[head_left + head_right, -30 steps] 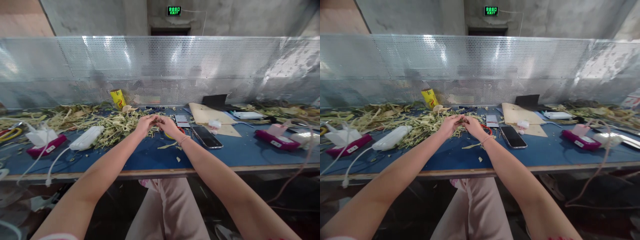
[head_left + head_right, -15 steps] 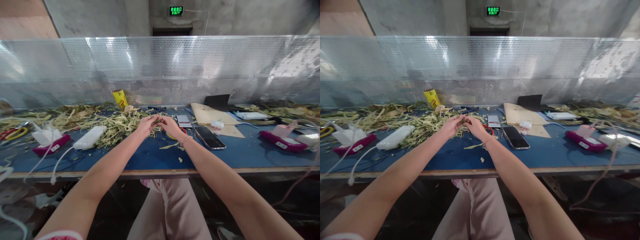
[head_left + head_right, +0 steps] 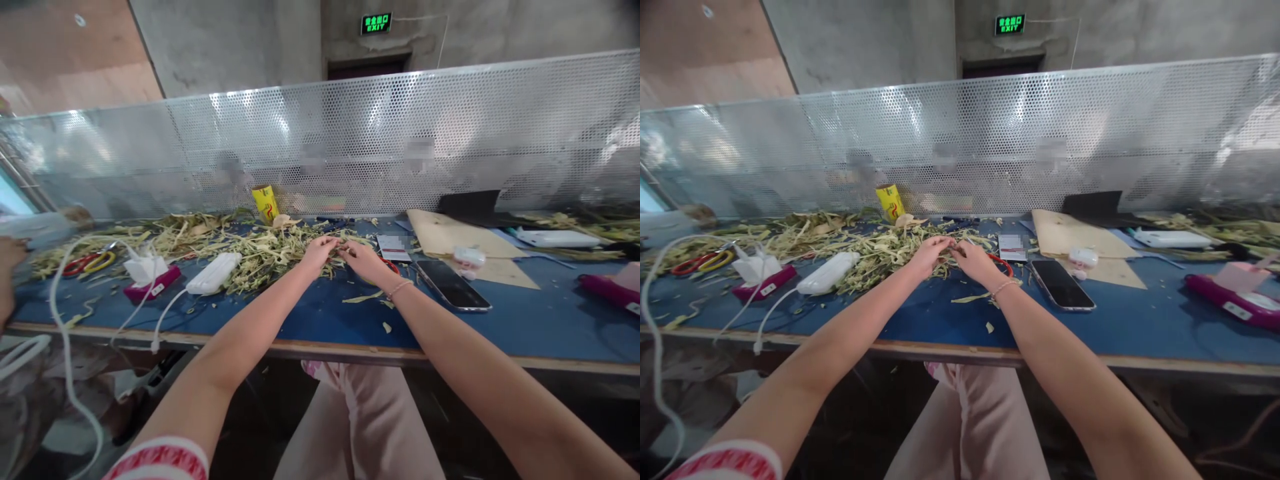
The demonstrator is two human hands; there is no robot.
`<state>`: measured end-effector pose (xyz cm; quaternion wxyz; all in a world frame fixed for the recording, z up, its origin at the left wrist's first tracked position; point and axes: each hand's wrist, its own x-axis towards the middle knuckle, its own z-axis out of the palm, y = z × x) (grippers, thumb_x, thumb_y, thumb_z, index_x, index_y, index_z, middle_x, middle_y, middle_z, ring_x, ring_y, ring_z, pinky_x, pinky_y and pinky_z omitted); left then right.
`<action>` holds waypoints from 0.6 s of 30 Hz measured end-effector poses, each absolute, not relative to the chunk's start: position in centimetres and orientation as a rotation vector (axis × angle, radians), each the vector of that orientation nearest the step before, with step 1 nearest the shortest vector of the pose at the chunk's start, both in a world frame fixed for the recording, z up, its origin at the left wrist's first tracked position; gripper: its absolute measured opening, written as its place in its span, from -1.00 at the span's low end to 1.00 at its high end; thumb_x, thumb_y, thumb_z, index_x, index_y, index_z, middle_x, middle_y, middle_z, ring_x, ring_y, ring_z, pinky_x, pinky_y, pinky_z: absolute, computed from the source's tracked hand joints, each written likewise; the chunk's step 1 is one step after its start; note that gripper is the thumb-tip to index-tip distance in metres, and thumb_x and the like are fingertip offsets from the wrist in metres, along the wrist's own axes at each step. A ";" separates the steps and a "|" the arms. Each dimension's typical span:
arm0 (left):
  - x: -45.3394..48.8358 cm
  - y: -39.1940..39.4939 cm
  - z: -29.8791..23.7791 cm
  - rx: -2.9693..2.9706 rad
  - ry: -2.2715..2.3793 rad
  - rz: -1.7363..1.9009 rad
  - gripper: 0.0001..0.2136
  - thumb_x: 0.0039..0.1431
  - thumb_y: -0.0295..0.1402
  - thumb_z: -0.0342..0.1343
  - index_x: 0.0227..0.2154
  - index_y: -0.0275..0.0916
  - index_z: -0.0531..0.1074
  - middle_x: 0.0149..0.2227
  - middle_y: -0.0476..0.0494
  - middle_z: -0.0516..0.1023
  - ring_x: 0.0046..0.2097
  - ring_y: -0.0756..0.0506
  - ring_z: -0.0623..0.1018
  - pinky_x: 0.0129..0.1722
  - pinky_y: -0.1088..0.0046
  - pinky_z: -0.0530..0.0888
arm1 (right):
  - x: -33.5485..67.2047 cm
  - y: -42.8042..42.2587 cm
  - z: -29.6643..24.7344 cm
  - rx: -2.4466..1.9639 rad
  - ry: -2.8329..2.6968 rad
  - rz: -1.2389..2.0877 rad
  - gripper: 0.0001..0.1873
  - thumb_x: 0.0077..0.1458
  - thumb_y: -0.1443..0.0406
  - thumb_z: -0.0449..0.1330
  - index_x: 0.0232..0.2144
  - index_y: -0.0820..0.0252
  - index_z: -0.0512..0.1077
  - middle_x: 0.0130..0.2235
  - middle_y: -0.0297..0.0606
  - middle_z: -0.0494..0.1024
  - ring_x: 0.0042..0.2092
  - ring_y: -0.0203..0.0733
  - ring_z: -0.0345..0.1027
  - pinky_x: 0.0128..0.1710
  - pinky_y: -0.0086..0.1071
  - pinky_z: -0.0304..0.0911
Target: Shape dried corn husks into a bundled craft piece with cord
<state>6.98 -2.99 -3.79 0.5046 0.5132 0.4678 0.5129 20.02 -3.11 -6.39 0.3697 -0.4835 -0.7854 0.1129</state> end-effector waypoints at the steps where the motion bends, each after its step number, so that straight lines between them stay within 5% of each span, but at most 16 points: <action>1: 6.9 -2.9 -3.8 1.244 1.152 1.283 -0.89 0.10 -0.46 0.00 -0.48 -0.32 0.40 -0.45 -0.04 0.40 -0.54 0.14 0.31 -0.61 0.63 0.16 | 20.1 -3.1 -6.4 -1.255 -2.023 0.285 -0.78 0.09 0.24 -0.02 -0.44 0.19 0.36 -0.49 -0.29 0.42 -0.44 -0.27 0.24 -0.41 -0.43 0.06; 5: 6.3 -2.2 -3.7 1.245 1.205 1.497 -0.85 0.15 -0.38 -0.03 -0.49 -0.30 0.32 -0.53 0.04 0.26 -0.64 0.17 0.12 -0.66 0.63 0.08 | 20.1 -3.3 -6.1 -1.291 -2.063 0.295 -0.71 0.11 0.25 -0.07 -0.54 0.19 0.36 -0.47 -0.25 0.45 -0.39 -0.26 0.27 -0.37 -0.45 0.06; 18: 4.8 -0.6 -4.3 0.855 0.961 1.519 -0.90 -0.07 -0.47 0.12 -0.51 -0.28 0.28 -0.58 0.10 0.29 -0.69 0.19 0.17 -0.66 0.63 0.21 | 20.1 -4.1 -5.8 -1.255 -2.005 0.269 -0.70 0.01 0.21 -0.02 -0.53 0.19 0.45 -0.56 -0.30 0.42 -0.49 -0.29 0.22 -0.45 -0.44 0.03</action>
